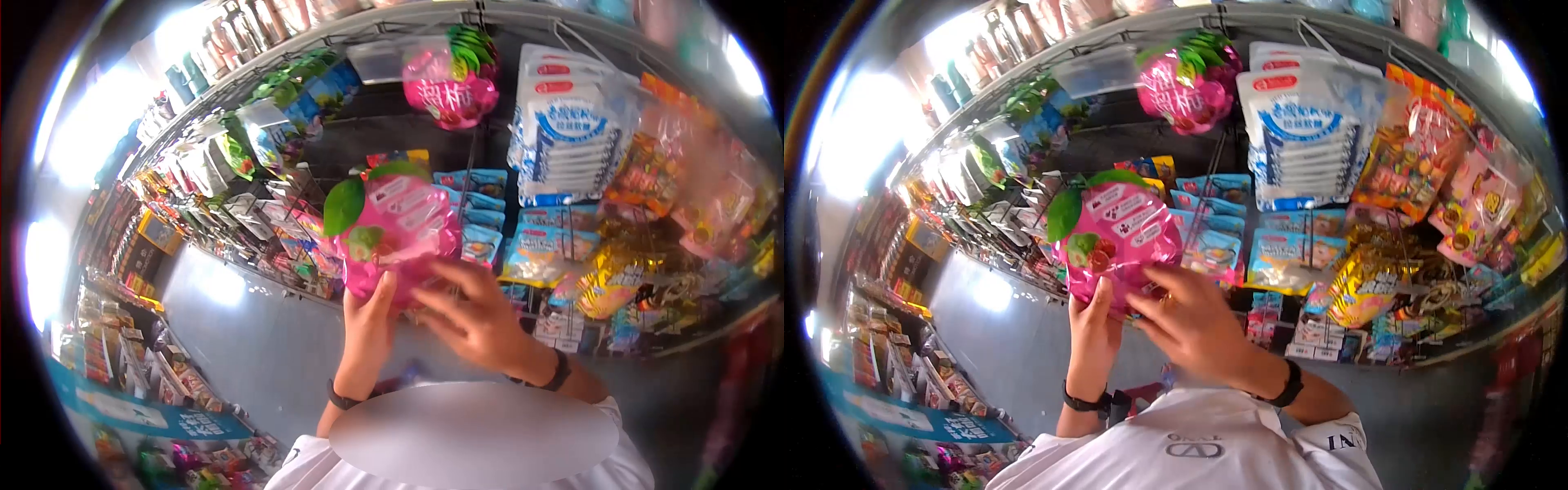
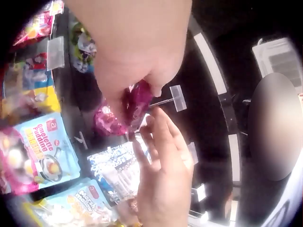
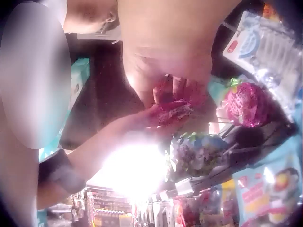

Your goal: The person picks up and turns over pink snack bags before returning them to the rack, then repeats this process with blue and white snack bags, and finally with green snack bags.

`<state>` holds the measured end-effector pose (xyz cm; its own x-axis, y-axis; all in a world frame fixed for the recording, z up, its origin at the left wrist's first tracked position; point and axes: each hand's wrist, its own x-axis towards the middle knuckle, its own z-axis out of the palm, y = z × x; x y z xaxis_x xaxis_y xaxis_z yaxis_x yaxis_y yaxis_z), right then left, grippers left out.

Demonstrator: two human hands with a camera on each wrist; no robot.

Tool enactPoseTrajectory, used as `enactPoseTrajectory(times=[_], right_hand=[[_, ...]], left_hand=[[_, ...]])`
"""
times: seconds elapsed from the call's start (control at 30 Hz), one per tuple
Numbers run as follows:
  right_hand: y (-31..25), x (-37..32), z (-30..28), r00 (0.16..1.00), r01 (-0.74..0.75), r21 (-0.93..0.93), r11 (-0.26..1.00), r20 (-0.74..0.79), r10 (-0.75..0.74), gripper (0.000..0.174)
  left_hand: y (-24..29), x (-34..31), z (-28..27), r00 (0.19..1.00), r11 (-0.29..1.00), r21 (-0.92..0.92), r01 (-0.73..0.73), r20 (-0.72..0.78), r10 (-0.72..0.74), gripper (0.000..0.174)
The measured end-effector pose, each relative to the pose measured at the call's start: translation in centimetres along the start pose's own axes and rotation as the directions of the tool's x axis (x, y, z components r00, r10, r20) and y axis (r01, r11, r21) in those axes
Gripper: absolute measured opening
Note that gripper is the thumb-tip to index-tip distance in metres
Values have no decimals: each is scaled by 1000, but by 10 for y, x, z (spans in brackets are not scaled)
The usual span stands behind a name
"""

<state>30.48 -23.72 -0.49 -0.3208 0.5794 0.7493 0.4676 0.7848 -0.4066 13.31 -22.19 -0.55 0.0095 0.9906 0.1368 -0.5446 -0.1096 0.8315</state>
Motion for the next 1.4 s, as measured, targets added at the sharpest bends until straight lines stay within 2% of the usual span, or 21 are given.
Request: enactPoseTrajectory(times=[0.03, 0.13, 0.17, 0.2, 0.23, 0.27, 0.37, 0.4, 0.47, 0.6, 0.63, 0.7, 0.8, 0.93, 0.97, 1.07, 1.1, 1.2, 1.23, 1.3, 1.4], right_hand=[[1, -5, -10, 993, -17, -28, 999, -118, 14, 49], [14, -24, -26, 893, -234, 114, 966, -369, 259, 55], [20, -32, -18, 795, -203, 437, 876, -448, 408, 58], [12, -27, -28, 775, -133, 609, 782, -428, 465, 59], [7, -24, -36, 738, -137, 673, 727, -421, 528, 56], [4, -26, -42, 698, -134, 733, 667, -408, 589, 53], [15, -53, -61, 766, -373, 760, 533, -72, 639, 49], [12, -57, -66, 753, -386, 767, 513, -60, 656, 48], [3, -61, -74, 730, -405, 782, 475, -36, 682, 45], [0, -68, -75, 716, -323, 864, 385, -42, 697, 47], [0, -71, -75, 707, -337, 867, 367, -24, 707, 45], [1, -76, -75, 686, -366, 871, 329, 13, 728, 42], [-2, -80, -80, 665, -508, 804, 308, 138, 734, 34], [-2, -86, -81, 627, -476, 827, 300, 80, 775, 28], [-3, -88, -82, 628, -476, 828, 297, 83, 774, 29], [-5, -93, -81, 642, -450, 839, 307, 66, 764, 28], [-7, -94, -81, 648, -438, 843, 313, 54, 760, 28], [-12, -95, -81, 666, -417, 845, 335, 33, 745, 28], [-12, -96, -81, 674, -422, 835, 353, 29, 738, 28], [-12, -99, -81, 691, -429, 816, 388, 20, 723, 29], [-16, -102, -82, 674, -433, 834, 341, 49, 737, 30]], left_hand=[[-3, 0, 5, 1000, 1000, -19, 14, 15, -14, 36], [-9, 1, 22, 994, 997, -27, 78, 79, -75, 38], [-14, 1, 26, 989, 994, 1, 106, 103, -105, 39], [-18, 1, 30, 982, 990, 29, 135, 127, -138, 40], [-19, 1, 39, 968, 983, -7, 182, 175, -178, 41], [-23, 1, 43, 958, 982, 48, 181, 219, -187, 44], [-36, 2, 46, 931, 973, 190, 133, 314, -188, 51], [-41, 3, 44, 933, 967, 233, 100, 317, -173, 53], [-41, 5, 53, 928, 981, 187, 44, 357, -109, 52], [-38, 1, 58, 911, 909, 412, -59, 395, -119, 39], [-37, 0, 57, 915, 887, 461, -32, 370, -159, 33], [-38, -4, 58, 917, 885, 465, -17, 360, -171, 31], [-44, -12, 64, 926, 864, 501, -41, 344, -155, 28], [-45, -15, 71, 914, 846, 533, -18, 352, -202, 27], [-44, -16, 71, 907, 853, 521, 21, 349, -236, 34], [-46, -15, 69, 886, 911, 413, -7, 424, -186, 46], [-51, -17, 59, 923, 922, 386, 27, 345, -171, 54], [-53, -20, 54, 941, 869, 495, -23, 305, -148, 58], [-52, -24, 60, 954, 864, 503, -3, 259, -148, 48], [-44, -26, 73, 933, 863, 504, -35, 327, -153, 37], [-40, -27, 81, 908, 874, 483, -51, 388, -161, 23]])
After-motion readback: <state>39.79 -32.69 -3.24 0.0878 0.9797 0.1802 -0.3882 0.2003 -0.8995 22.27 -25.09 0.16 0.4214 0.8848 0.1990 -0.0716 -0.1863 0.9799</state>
